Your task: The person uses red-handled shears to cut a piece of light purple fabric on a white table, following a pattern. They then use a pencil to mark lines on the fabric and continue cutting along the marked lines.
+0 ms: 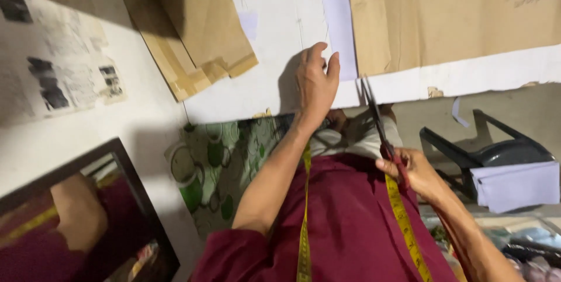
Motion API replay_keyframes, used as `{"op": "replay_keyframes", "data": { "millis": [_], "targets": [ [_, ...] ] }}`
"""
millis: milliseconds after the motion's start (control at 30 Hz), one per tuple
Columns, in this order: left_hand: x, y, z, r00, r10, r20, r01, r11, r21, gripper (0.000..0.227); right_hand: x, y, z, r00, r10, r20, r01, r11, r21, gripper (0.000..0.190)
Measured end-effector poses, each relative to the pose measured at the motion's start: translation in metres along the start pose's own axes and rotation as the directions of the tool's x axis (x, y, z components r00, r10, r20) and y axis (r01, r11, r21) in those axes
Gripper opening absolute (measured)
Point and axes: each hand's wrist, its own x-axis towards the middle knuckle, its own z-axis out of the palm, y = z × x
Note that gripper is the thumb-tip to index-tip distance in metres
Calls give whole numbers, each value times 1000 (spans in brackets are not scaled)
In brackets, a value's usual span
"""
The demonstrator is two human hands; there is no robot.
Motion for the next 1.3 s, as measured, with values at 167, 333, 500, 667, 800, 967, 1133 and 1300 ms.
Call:
{"op": "replay_keyframes", "data": {
  "millis": [167, 333, 500, 667, 800, 967, 1133, 1300],
  "targets": [
    [47, 25, 38, 943, 314, 108, -326, 938, 121, 30, -13, 9, -11, 1000, -1, 14, 2, 998, -57, 53],
    [83, 14, 75, 857, 375, 353, -495, 787, 367, 66, -27, 25, -21, 1000, -5, 17, 6, 997, -74, 54],
    [91, 5, 44, 708, 228, 669, -640, 607, 471, 85, -36, 43, -15, 980, 93, -174, -66, 986, 154, 42],
    [100, 36, 2, 586, 136, 799, -744, 482, 463, 85, -49, 22, -8, 944, 12, -330, -97, 965, -242, 45],
    [107, 43, -2, 537, 70, 840, -744, 508, 434, 93, -48, -7, -7, 907, -9, -422, -244, 805, -541, 46],
    [107, 47, 3, 521, 32, 853, -746, 502, 437, 107, -33, 26, -10, 871, -215, -442, -237, 604, -761, 52],
    [100, 41, 5, 507, 43, 861, -750, 515, 416, 124, -21, 50, 3, 808, -418, -415, -113, 581, -806, 45],
    [107, 28, 5, 485, 153, 861, -794, 490, 361, 125, 8, 70, 30, 712, -566, -415, -43, 555, -831, 28]
  ]
}}
